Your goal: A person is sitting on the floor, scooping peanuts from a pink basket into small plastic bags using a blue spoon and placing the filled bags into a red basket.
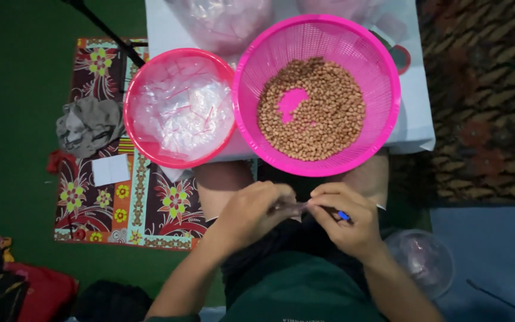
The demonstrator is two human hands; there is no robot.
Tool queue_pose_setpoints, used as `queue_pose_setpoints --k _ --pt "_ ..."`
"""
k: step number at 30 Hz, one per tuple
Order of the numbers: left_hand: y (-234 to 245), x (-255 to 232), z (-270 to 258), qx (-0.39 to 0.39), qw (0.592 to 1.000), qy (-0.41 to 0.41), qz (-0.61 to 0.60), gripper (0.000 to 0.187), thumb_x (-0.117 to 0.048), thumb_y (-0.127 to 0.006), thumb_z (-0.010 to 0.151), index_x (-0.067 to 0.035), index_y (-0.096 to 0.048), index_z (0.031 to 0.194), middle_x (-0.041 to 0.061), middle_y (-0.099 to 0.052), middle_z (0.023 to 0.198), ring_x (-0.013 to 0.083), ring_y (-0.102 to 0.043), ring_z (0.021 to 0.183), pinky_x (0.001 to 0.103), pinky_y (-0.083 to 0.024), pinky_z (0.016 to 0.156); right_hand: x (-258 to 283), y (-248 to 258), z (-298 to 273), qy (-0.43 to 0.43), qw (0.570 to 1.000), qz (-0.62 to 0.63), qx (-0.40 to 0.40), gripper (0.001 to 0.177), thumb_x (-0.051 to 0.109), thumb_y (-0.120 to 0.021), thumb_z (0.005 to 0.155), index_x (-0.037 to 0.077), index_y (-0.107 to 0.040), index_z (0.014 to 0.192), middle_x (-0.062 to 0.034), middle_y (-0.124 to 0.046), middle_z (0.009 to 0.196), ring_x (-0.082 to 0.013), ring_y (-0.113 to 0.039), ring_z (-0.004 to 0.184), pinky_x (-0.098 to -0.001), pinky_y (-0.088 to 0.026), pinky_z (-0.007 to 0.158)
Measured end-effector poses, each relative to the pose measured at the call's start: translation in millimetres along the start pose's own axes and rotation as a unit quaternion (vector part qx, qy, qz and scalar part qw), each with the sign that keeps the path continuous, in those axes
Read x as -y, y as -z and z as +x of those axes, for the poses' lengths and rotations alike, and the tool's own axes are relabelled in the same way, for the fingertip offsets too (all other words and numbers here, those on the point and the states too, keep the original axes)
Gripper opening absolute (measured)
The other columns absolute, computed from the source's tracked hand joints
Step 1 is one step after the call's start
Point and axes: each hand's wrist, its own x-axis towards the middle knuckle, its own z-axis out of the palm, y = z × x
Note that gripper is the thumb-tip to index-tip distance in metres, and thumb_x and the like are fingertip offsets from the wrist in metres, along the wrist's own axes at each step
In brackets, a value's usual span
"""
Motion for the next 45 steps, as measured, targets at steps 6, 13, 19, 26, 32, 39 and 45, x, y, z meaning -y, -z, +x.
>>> queue_pose_setpoints --k 6,13,19,26,32,39,45 --pt "-16 17 -19 -0.013 0.989 0.084 -0.118 0.038 -0.009 -0.085 0.082 -0.010 -0.074 0.118 0.005 -0.076 0.082 0.0228 -0.072 0.070 0.033 -0.059 0.062 -5 1 -2 0.006 1.000 -0.015 0.022 0.025 0.016 -0.088 0.077 0.010 -0.080 0.100 -0.0074 -0.078 0.097 -0.0276 -0.077 0.082 -0.0355 -0.059 0.072" --pt "-11 3 -11 0.042 0.985 0.108 -0.126 0.031 -0.003 -0.081 0.081 -0.006 -0.074 0.111 0.004 -0.069 0.082 0.0163 -0.062 0.068 0.028 -0.049 0.060 6 3 -4 -0.031 0.997 0.000 0.073 0.015 -0.001 -0.078 0.076 0.001 -0.075 0.091 -0.0073 -0.077 0.091 -0.0168 -0.071 0.074 -0.0253 -0.056 0.069" --pt "-14 5 -16 0.040 0.983 0.125 -0.131 0.018 -0.003 -0.080 0.083 -0.007 -0.077 0.100 0.004 -0.067 0.080 0.0172 -0.060 0.064 0.030 -0.048 0.057 8 1 -3 -0.053 0.994 -0.014 0.098 0.011 0.003 -0.078 0.077 0.003 -0.075 0.088 -0.0047 -0.076 0.085 -0.0153 -0.069 0.066 -0.0248 -0.054 0.062" --pt "-20 5 -26 0.040 0.966 0.159 -0.197 0.016 0.004 -0.074 0.082 -0.005 -0.076 0.095 0.004 -0.065 0.080 0.0148 -0.057 0.061 0.026 -0.045 0.054 -2 -3 -9 0.034 0.993 -0.033 0.105 0.014 0.000 -0.077 0.074 0.003 -0.074 0.086 -0.0044 -0.077 0.086 -0.0202 -0.074 0.075 -0.0285 -0.058 0.069" --pt "-14 8 -16 0.036 0.967 0.149 -0.202 0.016 0.003 -0.072 0.083 -0.005 -0.076 0.096 0.005 -0.067 0.081 0.0157 -0.060 0.063 0.027 -0.048 0.057 1 -4 -7 0.045 0.995 -0.053 0.074 0.020 0.001 -0.080 0.073 0.003 -0.074 0.092 -0.0068 -0.077 0.097 -0.0227 -0.076 0.087 -0.0303 -0.060 0.078" --pt "39 33 66 -0.130 0.952 0.149 -0.235 0.016 -0.009 -0.072 0.094 -0.005 -0.072 0.110 0.008 -0.070 0.073 0.0172 -0.071 0.061 0.029 -0.058 0.057 -12 0 -6 -0.014 0.998 -0.033 -0.056 0.036 0.009 -0.083 0.085 -0.002 -0.072 0.118 -0.0097 -0.072 0.098 -0.0088 -0.049 0.047 -0.0210 -0.043 0.043" --pt "74 88 144 -0.269 0.774 0.123 -0.559 0.060 -0.016 -0.076 0.099 -0.009 -0.045 0.150 0.019 -0.063 0.134 0.0333 -0.074 0.114 0.039 -0.065 0.095 -1 1 -19 -0.113 0.993 -0.025 0.012 0.035 -0.004 -0.077 0.080 0.001 -0.070 0.114 -0.0026 -0.072 0.099 -0.0064 -0.043 0.057 -0.0186 -0.038 0.053"
